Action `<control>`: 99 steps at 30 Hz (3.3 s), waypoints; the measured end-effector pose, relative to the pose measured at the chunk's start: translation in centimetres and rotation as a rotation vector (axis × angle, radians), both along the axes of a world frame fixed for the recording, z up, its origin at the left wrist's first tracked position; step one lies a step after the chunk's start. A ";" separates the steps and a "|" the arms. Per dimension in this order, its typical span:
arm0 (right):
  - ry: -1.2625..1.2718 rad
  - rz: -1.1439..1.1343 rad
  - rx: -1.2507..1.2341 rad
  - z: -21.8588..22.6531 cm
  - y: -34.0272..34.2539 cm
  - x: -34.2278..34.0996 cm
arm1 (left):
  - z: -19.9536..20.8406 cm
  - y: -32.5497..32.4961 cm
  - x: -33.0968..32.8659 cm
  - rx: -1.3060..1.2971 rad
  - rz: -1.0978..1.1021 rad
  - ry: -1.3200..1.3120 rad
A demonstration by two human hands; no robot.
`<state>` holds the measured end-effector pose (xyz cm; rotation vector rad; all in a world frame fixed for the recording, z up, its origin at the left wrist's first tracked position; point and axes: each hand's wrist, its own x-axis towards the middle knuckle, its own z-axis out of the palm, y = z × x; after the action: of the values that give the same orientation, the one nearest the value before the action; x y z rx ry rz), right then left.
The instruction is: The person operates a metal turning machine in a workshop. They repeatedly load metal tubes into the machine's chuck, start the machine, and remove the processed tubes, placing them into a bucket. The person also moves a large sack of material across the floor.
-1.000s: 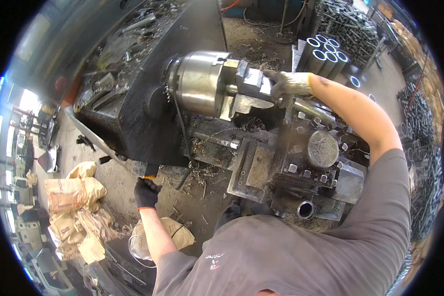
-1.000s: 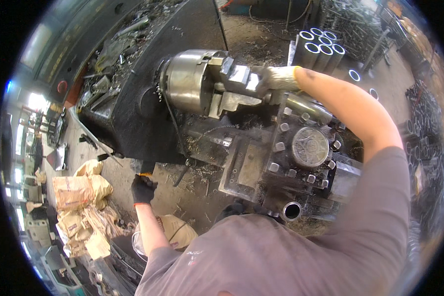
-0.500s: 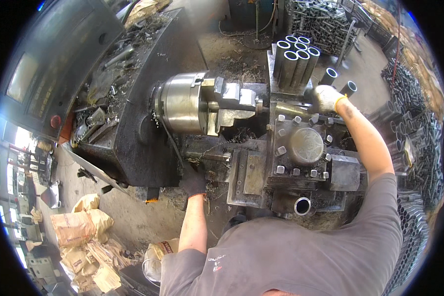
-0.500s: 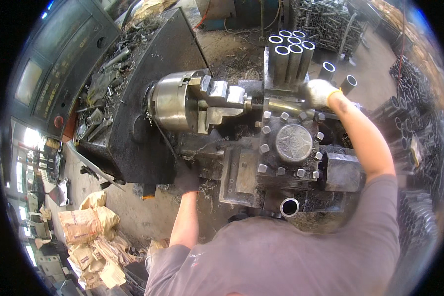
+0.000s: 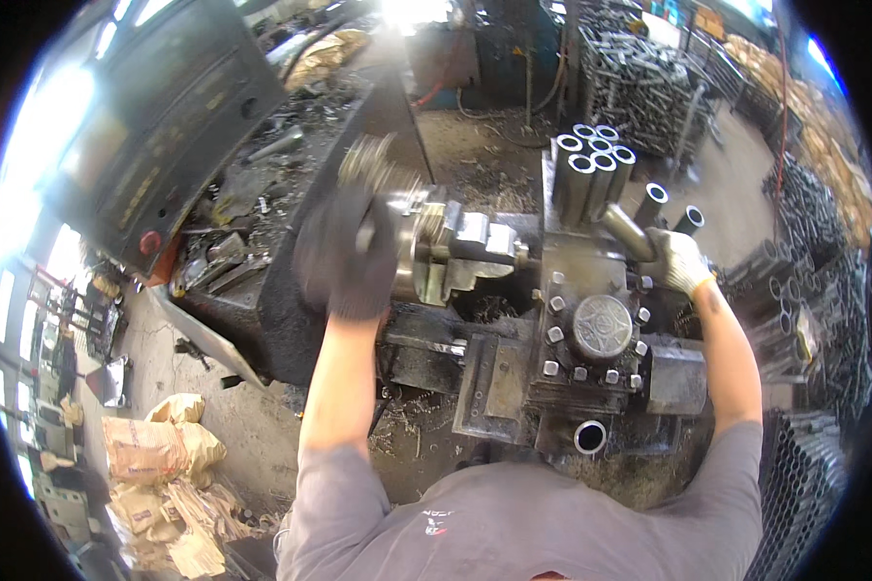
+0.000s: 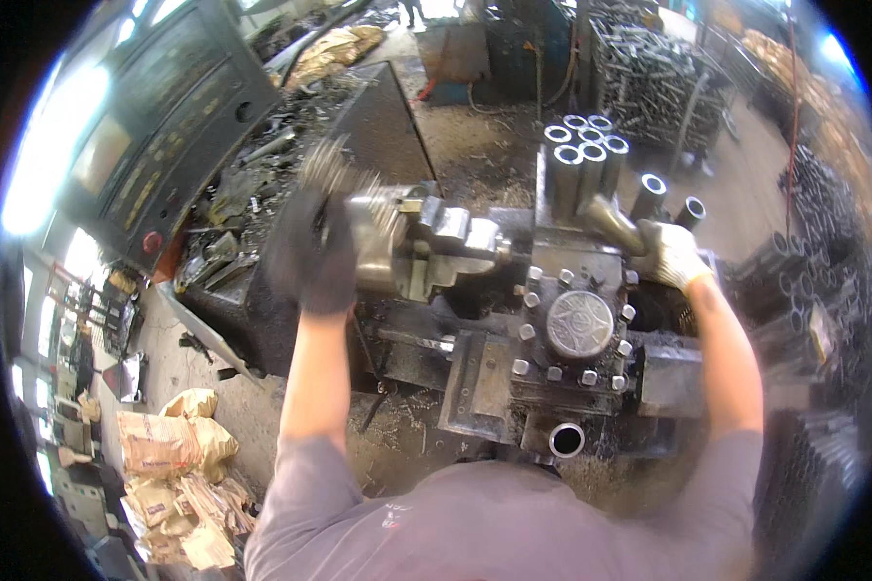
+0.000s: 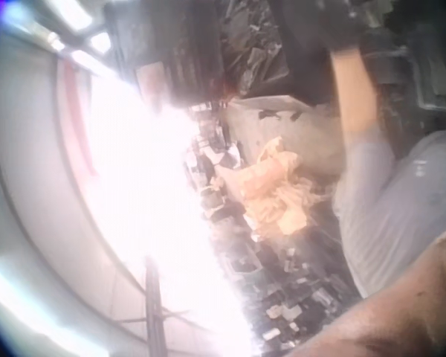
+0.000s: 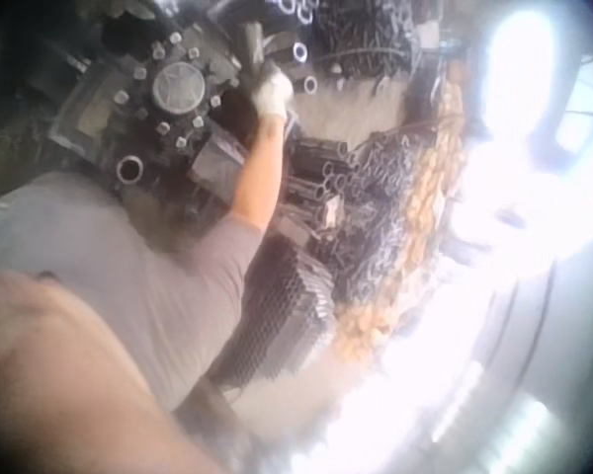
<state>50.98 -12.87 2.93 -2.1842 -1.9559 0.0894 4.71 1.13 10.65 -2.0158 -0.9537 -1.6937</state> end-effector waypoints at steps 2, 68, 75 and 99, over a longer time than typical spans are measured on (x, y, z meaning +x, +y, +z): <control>0.068 -0.113 0.147 2.6 -1.3 -0.5 | 5.1 6.3 4.7 -0.347 0.061 0.332; 0.647 2.093 -0.995 -3.9 -56.7 -82.0 | -56.2 -109.6 5.6 -2.227 1.078 -1.374; 0.538 2.380 -1.119 -4.6 -74.4 -91.2 | -49.3 -102.6 9.9 -0.941 1.990 -2.671; 0.564 3.667 -0.394 9.8 -98.4 -107.9 | -29.4 -115.3 -3.6 1.590 2.274 -1.693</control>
<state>-56.94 -111.28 12.73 -2.5552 1.4904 -0.8070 1.08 -114.21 -18.71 1.5573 -0.6422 -0.8927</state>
